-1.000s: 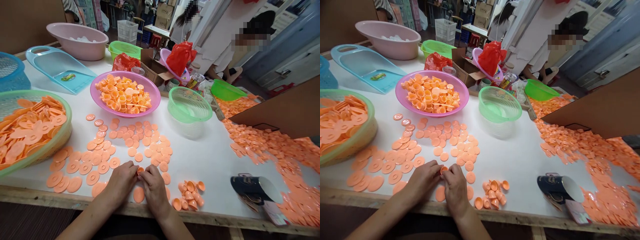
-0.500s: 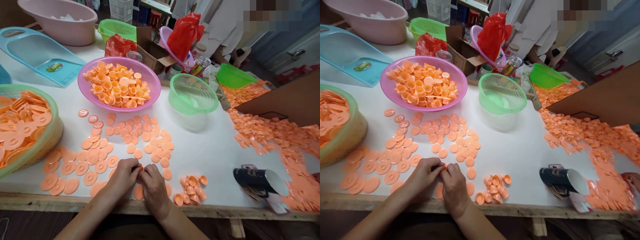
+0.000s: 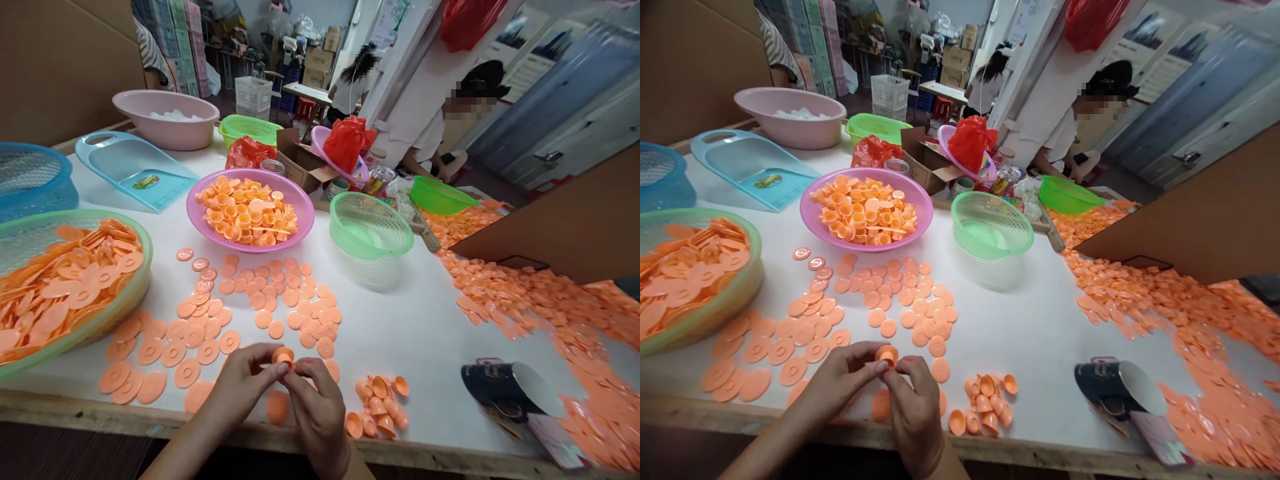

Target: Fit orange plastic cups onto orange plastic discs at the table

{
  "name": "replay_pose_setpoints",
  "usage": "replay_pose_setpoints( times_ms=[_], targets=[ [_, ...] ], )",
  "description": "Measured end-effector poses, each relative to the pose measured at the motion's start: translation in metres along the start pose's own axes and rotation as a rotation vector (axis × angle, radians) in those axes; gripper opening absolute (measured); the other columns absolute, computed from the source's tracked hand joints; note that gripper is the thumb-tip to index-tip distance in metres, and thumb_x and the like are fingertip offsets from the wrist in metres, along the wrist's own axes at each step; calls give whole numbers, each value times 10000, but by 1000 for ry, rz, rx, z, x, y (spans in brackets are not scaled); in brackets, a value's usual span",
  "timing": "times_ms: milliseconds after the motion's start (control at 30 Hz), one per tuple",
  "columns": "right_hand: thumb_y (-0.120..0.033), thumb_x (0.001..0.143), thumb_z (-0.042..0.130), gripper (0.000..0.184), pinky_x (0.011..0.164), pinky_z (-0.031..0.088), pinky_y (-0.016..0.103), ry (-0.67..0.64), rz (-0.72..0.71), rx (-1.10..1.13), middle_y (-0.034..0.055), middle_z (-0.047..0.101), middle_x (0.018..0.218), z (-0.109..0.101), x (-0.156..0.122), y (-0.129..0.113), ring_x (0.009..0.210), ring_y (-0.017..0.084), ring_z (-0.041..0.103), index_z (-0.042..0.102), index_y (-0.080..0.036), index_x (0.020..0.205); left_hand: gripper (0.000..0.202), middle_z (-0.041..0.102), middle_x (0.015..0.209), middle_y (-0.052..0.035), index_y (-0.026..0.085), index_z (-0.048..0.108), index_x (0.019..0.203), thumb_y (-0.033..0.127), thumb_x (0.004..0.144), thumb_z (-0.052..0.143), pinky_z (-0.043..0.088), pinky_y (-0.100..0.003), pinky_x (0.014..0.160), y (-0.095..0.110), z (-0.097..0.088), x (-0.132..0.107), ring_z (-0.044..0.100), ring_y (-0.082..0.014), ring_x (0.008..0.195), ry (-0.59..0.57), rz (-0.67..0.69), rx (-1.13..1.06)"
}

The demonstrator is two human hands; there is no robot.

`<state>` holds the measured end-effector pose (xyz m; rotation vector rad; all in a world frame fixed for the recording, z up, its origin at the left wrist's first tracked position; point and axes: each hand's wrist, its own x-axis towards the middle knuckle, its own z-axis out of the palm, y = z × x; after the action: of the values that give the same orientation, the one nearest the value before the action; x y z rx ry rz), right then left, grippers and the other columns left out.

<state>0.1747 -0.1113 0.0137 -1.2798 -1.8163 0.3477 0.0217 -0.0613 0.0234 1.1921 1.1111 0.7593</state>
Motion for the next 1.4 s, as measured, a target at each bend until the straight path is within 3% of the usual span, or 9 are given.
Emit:
replay_pose_setpoints(
  times_ms=[200, 333, 633, 867, 967, 1100, 1233, 1300, 1400],
  targets=[
    [-81, 851, 614, 227, 832, 553, 294, 208, 164, 91, 43, 672, 993, -10, -4, -14, 942, 178, 648, 641, -246, 1005, 333, 748, 985, -55, 215, 726, 1042, 406, 770, 711, 571, -312, 854, 0, 4, -18, 701, -202, 904, 2, 68, -58],
    [-139, 860, 598, 286, 751, 571, 278, 111, 319, 92, 51, 674, 1027, -14, -1, -20, 872, 169, 652, 605, -233, 1130, 314, 743, 1013, -58, 230, 712, 1080, 402, 822, 665, 573, -307, 849, -1, 5, -24, 698, -199, 920, -25, 112, 4],
    [-27, 765, 439, 361, 729, 549, 280, 111, 258, 115, 33, 645, 898, -4, -1, -20, 838, 163, 631, 602, -210, 1029, 243, 716, 1032, -43, 258, 657, 1119, 272, 884, 600, 534, -251, 821, -7, 12, -35, 664, -162, 937, 27, 421, 299],
    [-80, 765, 475, 250, 648, 543, 263, 51, 337, 202, 21, 642, 798, 6, 2, -20, 741, 159, 635, 614, -194, 939, 203, 693, 924, -22, 252, 647, 1086, 260, 902, 560, 505, -243, 742, -8, 7, -33, 639, -142, 835, 17, 406, 342],
    [-138, 782, 551, 176, 623, 543, 259, -10, 438, 321, 20, 682, 787, 13, 35, -7, 692, 152, 648, 642, -185, 925, 281, 688, 1018, -49, 253, 617, 1175, 304, 906, 553, 506, -283, 803, -12, -13, -22, 623, -176, 939, 108, 396, 435],
    [-219, 775, 612, 92, 603, 536, 271, 63, 465, 392, 6, 674, 707, 17, 140, 18, 617, 144, 626, 665, -172, 834, 193, 693, 968, -64, 236, 682, 1021, 277, 887, 549, 462, -363, 806, -21, -52, -6, 584, -232, 938, 391, 375, 813],
    [-207, 699, 676, 425, 697, 551, 319, 221, 346, 275, 108, 694, 1083, -1, 230, 35, 756, 169, 662, 665, -147, 1119, 167, 680, 965, -56, 248, 708, 910, 213, 856, 554, 393, -374, 735, -26, -68, 4, 554, -252, 925, 411, 273, 1130],
    [-207, 708, 676, 459, 713, 548, 328, 235, 302, 218, 130, 656, 1189, -15, 232, 41, 808, 176, 663, 654, -151, 1164, 183, 673, 972, -58, 247, 707, 914, 208, 877, 532, 371, -368, 729, -25, -62, 7, 549, -249, 940, 374, 254, 1162],
    [-237, 758, 647, 277, 735, 535, 333, 72, 353, 148, 84, 722, 1013, -41, 182, 47, 848, 192, 665, 716, -175, 1020, 195, 662, 979, -63, 239, 705, 920, 206, 897, 513, 366, -364, 741, -24, -43, 13, 543, -237, 940, 295, 272, 1132]
  ],
)
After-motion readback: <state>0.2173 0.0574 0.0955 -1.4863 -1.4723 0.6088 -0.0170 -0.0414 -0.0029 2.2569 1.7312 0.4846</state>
